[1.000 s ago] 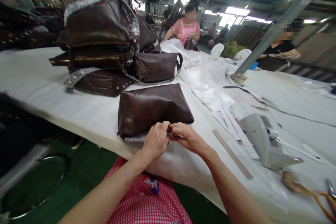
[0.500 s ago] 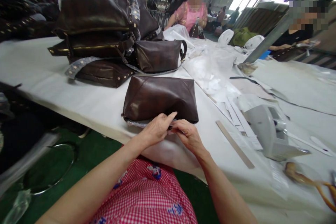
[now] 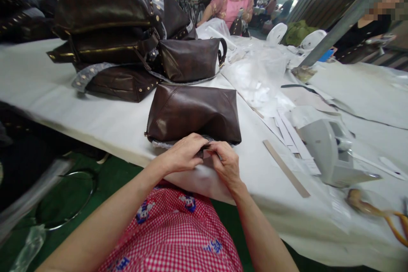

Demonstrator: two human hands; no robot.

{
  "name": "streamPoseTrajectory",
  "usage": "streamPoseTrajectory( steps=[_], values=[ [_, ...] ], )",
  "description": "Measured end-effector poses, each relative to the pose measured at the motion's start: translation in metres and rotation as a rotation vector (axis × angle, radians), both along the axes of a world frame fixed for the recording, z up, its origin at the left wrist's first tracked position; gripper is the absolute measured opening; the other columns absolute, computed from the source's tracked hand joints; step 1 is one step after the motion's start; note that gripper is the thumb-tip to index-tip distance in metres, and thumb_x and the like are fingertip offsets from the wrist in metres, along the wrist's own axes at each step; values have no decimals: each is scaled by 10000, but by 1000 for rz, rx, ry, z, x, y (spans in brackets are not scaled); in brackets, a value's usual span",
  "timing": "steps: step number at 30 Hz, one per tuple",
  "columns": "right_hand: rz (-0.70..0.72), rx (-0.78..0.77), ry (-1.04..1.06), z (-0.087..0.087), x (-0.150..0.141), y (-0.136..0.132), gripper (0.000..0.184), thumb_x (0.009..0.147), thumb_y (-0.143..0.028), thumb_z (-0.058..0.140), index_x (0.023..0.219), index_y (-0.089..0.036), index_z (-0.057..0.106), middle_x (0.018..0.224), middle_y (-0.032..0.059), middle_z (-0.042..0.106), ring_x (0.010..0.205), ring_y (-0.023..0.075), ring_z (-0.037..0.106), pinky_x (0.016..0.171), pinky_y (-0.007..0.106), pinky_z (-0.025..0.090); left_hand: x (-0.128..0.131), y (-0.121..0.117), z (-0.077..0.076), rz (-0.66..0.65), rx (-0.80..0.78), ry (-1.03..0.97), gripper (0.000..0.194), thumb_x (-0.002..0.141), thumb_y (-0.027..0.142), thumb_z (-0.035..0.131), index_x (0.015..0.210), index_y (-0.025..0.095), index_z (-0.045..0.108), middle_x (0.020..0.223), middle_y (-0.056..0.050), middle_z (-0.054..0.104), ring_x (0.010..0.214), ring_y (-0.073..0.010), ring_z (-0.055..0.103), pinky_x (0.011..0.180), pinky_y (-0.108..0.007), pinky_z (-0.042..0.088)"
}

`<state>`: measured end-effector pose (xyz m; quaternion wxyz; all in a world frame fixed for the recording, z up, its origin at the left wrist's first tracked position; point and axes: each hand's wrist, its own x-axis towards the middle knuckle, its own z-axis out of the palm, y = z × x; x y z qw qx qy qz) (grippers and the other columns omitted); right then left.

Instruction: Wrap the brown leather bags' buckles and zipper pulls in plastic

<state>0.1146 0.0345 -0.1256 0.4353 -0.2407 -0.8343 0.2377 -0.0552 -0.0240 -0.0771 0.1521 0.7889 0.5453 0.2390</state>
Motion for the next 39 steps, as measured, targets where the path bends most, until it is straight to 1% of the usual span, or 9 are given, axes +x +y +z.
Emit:
streamPoseTrajectory(
  steps=[6,10,13,17,22,24,29,33,39],
  values=[
    [-61,10,60,-9,-3,-7,223,846,-68,462,826,-215,629,898,53,686,859,206,613,782,369,499,22,-8,-11,356,39,6,229,819,108,586,1016,169,685,1054,-98,684,1114,-243,565,960,-392,494],
    [-17,31,53,-11,-1,-6,228,857,-77,462,848,-224,636,899,52,687,878,206,623,798,372,510,29,-6,-15,444,50,10,211,818,117,578,969,166,717,1041,-107,681,1077,-242,587,941,-384,502],
    [16,20,54,-11,2,-2,210,876,-92,472,851,-227,632,892,46,689,873,197,632,795,355,518,29,-5,-15,448,50,11,196,801,104,582,911,172,728,1000,-95,696,1058,-246,592,930,-383,504],
    [25,-66,57,-5,5,5,119,884,-151,536,898,-223,630,833,22,661,795,176,628,747,312,527,29,-5,-16,435,70,-2,183,808,116,573,845,206,728,925,-60,715,1054,-248,584,906,-396,509],
    [131,-42,-62,6,8,14,164,887,-161,568,994,-227,673,1000,59,646,916,186,628,819,323,539,28,-5,-19,428,108,-13,161,805,133,571,828,194,719,921,-75,713,1009,-256,591,877,-424,518],
    [170,-13,-71,4,9,15,198,905,-149,544,1023,-232,680,1020,59,659,934,181,635,835,322,542,27,-5,-20,422,120,-10,163,804,127,566,827,194,712,907,-73,711,1010,-257,586,879,-426,517],
    [164,55,-44,-5,14,15,276,928,-134,499,1110,-246,674,1068,67,685,989,189,637,861,346,545,25,-7,-21,347,129,44,160,824,133,548,872,184,692,926,-79,709,1048,-264,560,897,-432,500],
    [209,51,-50,-2,13,19,211,914,-164,544,1032,-256,694,999,47,701,912,179,654,811,330,552,26,-7,-21,344,125,49,186,811,107,525,874,176,686,929,-77,714,1054,-270,547,893,-433,491],
    [108,27,-2,-2,8,11,226,884,-95,495,882,-223,681,896,48,705,843,186,637,753,334,523,26,-10,-24,341,141,61,177,806,131,530,910,171,667,950,-78,703,1072,-275,532,902,-433,475]
  ],
)
